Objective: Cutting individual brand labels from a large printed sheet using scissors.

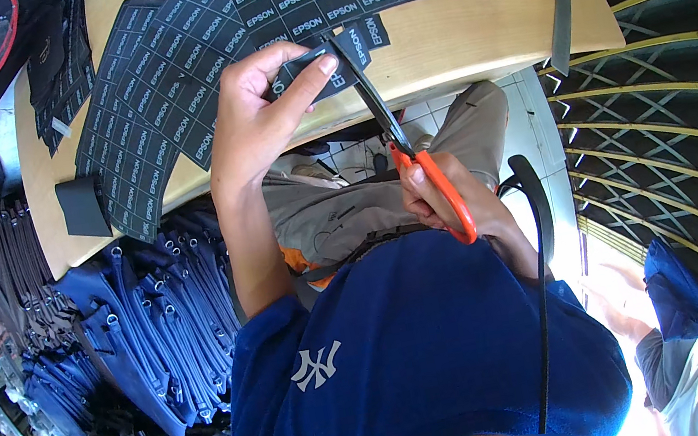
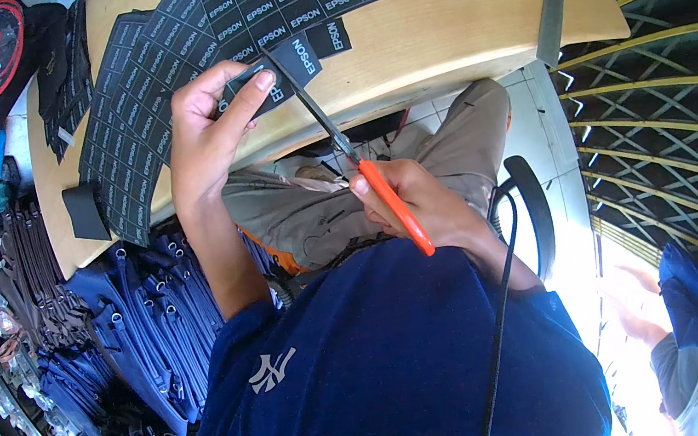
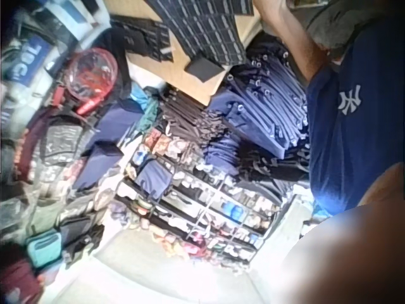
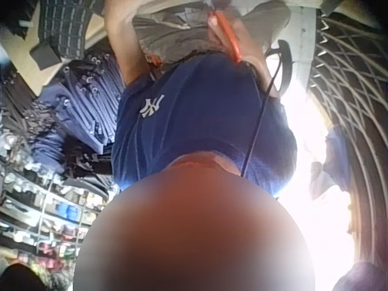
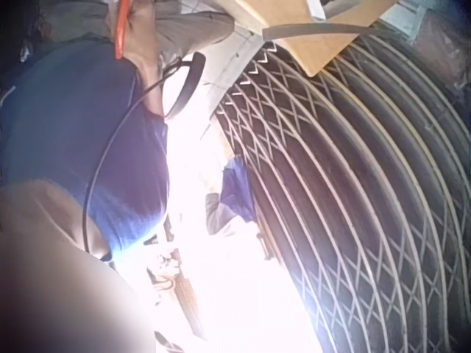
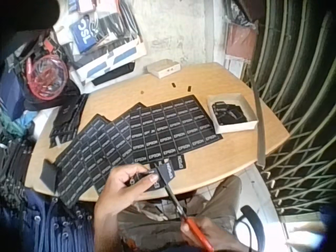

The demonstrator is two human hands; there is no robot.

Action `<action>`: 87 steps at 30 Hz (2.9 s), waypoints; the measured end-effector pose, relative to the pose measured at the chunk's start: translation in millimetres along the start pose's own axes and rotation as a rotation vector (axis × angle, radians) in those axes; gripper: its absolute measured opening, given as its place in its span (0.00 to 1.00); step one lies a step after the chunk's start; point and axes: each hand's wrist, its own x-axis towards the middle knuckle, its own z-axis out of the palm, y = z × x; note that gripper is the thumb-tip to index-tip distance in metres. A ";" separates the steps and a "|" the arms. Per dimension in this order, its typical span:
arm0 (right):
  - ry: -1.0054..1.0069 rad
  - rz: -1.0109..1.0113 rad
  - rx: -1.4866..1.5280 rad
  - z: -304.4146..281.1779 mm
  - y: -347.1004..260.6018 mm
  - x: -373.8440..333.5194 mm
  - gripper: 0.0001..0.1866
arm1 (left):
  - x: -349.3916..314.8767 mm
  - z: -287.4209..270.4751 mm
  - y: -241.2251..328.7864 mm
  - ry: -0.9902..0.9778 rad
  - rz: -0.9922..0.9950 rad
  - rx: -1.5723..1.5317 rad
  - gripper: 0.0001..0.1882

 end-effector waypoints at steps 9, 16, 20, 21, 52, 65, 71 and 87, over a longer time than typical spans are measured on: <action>0.052 -0.020 -0.094 -2.3 -15.1 21.9 0.30 | 26.8 -9.4 -10.1 -0.005 0.022 0.047 0.10; 0.072 0.025 0.086 -9.1 -10.9 29.0 0.26 | 30.1 -14.8 -17.5 0.092 -0.006 0.003 0.08; 0.088 -0.082 0.049 -10.2 0.2 22.6 0.28 | 16.2 -16.0 -28.5 0.038 -0.063 0.022 0.09; 0.083 -0.139 0.106 -10.9 5.9 21.3 0.30 | 11.1 -14.0 -29.3 -0.004 -0.049 0.046 0.09; 0.564 -0.364 -0.045 -7.6 -20.6 24.0 0.07 | -26.1 33.7 -24.8 0.005 -0.124 -0.232 0.10; 0.246 -0.269 -0.086 -21.2 7.3 -13.6 0.26 | -4.7 25.0 -21.6 0.281 0.011 -0.235 0.11; 0.144 -0.173 -0.364 -15.2 11.2 -24.6 0.30 | 2.4 23.0 -20.7 0.331 0.078 -0.234 0.06; 0.095 -0.271 -0.315 -3.6 15.1 -7.3 0.31 | -10.6 46.5 -19.7 0.311 0.015 -0.329 0.05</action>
